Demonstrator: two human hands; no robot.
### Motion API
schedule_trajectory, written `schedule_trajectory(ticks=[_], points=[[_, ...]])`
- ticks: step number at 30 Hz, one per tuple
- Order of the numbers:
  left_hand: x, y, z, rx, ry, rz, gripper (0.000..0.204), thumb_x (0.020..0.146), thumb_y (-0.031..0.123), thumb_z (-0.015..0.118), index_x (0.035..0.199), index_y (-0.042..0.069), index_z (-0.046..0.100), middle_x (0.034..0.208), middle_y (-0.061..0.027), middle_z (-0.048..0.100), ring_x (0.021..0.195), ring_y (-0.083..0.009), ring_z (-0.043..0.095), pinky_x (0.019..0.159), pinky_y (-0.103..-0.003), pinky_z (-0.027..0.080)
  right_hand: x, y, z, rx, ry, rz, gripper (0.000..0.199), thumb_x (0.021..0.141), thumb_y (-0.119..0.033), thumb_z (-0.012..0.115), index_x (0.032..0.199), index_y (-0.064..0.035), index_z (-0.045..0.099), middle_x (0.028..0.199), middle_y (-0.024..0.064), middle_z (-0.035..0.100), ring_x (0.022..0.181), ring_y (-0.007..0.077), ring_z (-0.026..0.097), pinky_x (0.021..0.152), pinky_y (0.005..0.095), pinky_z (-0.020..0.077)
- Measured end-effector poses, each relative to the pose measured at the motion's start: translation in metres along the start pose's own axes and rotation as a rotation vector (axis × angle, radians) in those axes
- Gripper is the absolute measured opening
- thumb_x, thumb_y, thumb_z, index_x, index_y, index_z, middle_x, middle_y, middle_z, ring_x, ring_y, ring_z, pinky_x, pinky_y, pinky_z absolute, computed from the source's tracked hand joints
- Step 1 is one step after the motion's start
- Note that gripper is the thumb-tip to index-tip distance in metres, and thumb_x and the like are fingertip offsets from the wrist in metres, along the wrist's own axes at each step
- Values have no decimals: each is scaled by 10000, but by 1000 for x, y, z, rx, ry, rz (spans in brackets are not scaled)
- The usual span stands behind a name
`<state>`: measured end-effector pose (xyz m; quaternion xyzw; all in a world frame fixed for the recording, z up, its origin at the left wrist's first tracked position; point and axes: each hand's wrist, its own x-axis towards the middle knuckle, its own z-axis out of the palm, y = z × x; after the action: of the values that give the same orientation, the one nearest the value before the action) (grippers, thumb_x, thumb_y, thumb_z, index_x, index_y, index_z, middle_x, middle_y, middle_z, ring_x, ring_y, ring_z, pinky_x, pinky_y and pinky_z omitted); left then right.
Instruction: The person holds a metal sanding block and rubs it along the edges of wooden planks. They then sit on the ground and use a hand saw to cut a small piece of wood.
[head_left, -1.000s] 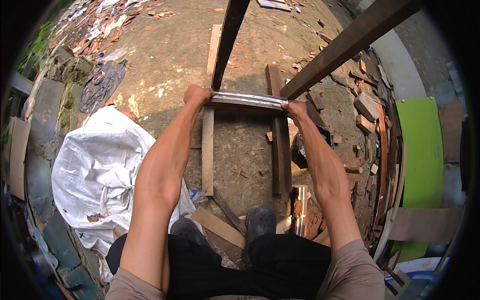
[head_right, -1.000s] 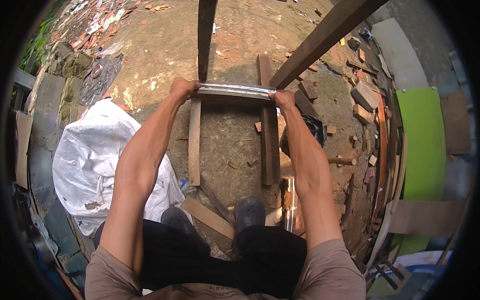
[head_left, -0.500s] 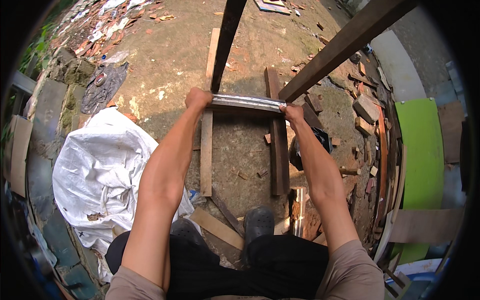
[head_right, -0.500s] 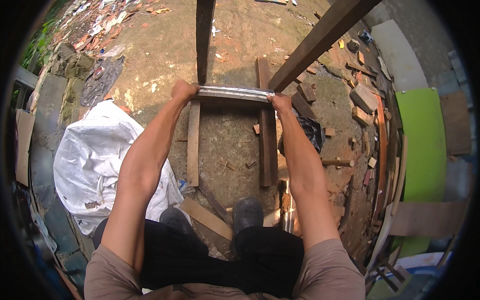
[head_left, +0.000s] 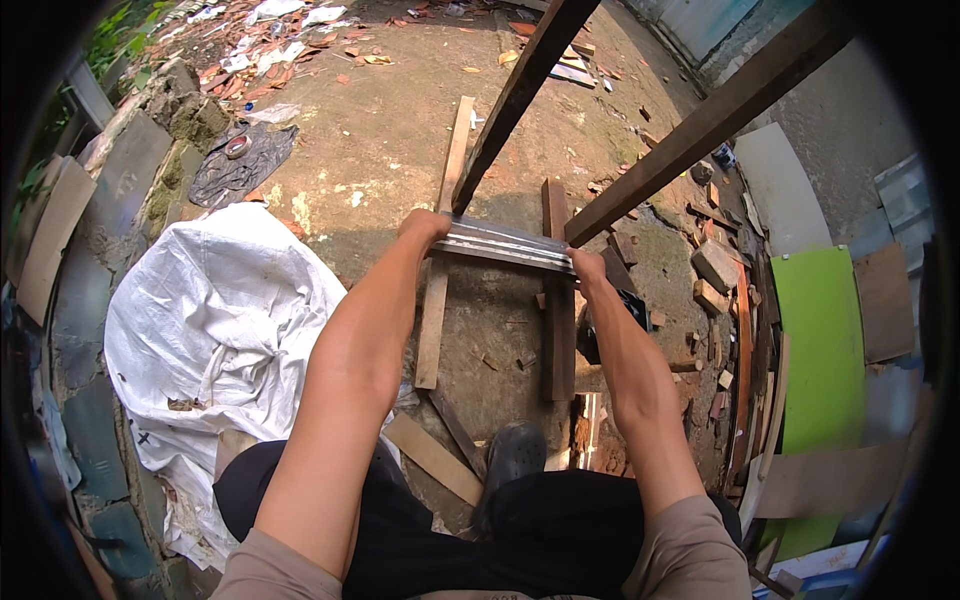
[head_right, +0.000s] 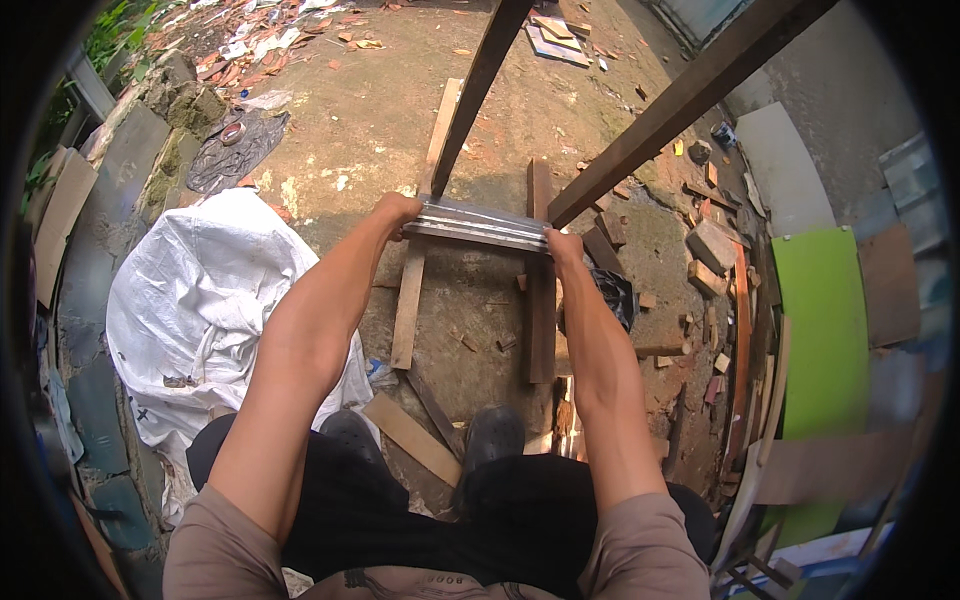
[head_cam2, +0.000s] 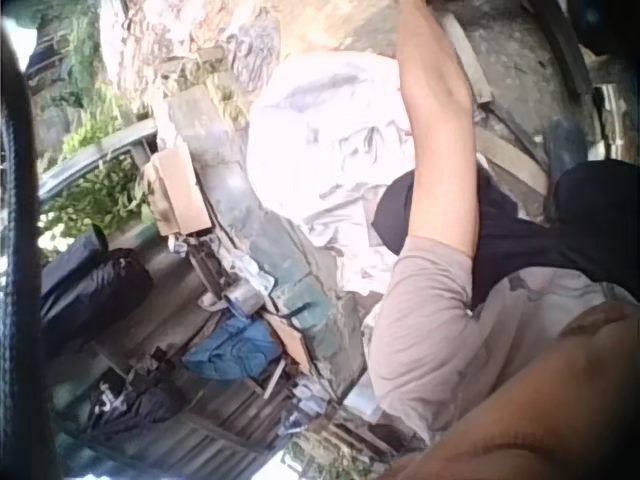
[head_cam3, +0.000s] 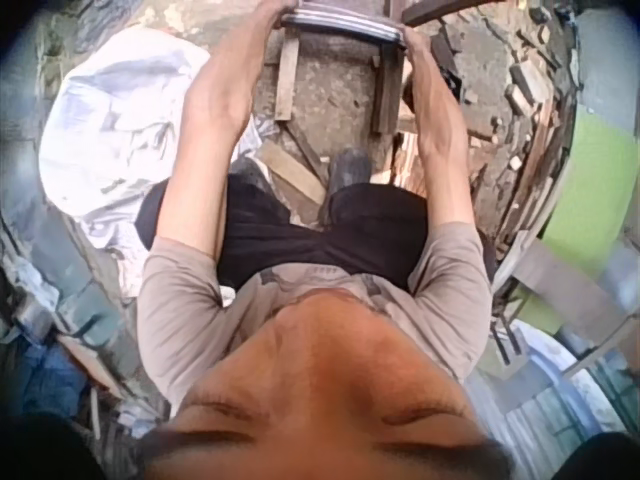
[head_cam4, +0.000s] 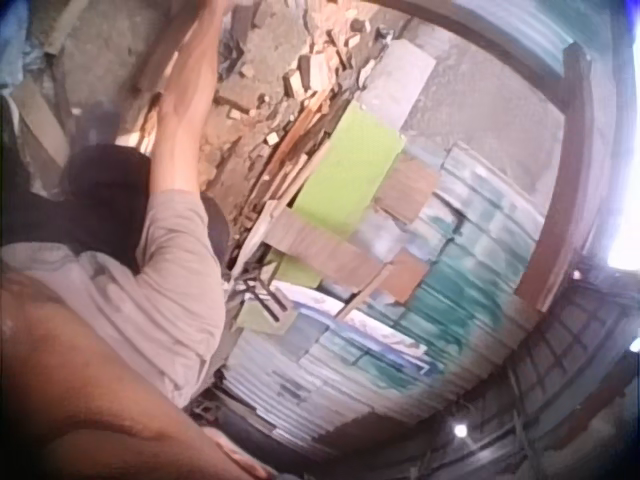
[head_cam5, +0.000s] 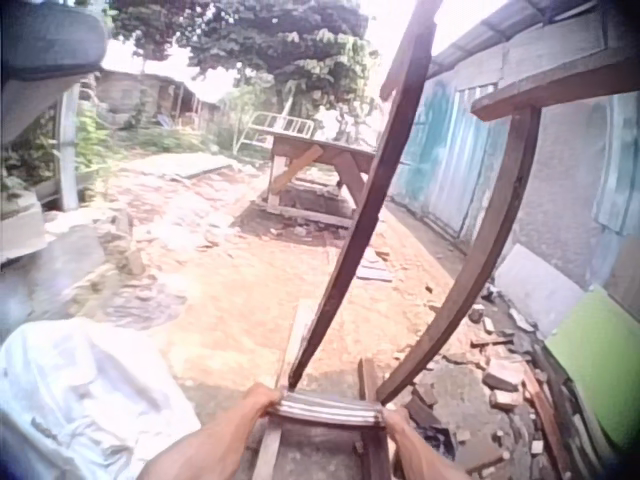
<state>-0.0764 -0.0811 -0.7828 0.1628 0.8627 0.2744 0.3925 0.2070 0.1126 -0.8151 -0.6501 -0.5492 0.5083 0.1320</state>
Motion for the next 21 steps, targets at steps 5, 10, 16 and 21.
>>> schedule_trajectory(ticks=[5, 10, 16, 21], points=[[-44, 10, -32, 116, 73, -20, 384, 801, 253, 672, 1135, 69, 720, 1230, -142, 681, 1163, -293, 648, 949, -382, 525, -29, -25, 8, -112, 76, -12, 426, 824, -273, 704, 1097, 51, 669, 1115, 200, 645, 929, 343, 660, 680, 499, 560], [-82, 7, -54, -4, 169, -2, 355, 807, 276, 704, 1104, 84, 734, 1221, -138, 684, 1169, -296, 644, 951, -397, 530, -41, -57, 4, -227, 72, -113, 455, 841, -358, 705, 1071, 33, 682, 1095, 176, 650, 925, 330, 652, 676, 523, 547], [-98, -50, -86, -184, 220, -117, 344, 821, 278, 679, 1064, 40, 732, 1161, -178, 698, 1107, -343, 664, 910, -424, 540, -92, -71, 44, -214, -72, -21, 516, 826, -363, 685, 1144, 41, 631, 1059, 160, 641, 905, 284, 637, 745, 443, 503], [-152, -123, -78, -288, 178, -344, 423, 851, 359, 641, 1117, 35, 700, 1201, -189, 677, 1131, -361, 644, 950, -456, 516, -150, -36, 55, -203, -221, 213, 436, 821, -270, 637, 1151, 11, 585, 1061, 161, 596, 807, 268, 624, 671, 447, 515]])
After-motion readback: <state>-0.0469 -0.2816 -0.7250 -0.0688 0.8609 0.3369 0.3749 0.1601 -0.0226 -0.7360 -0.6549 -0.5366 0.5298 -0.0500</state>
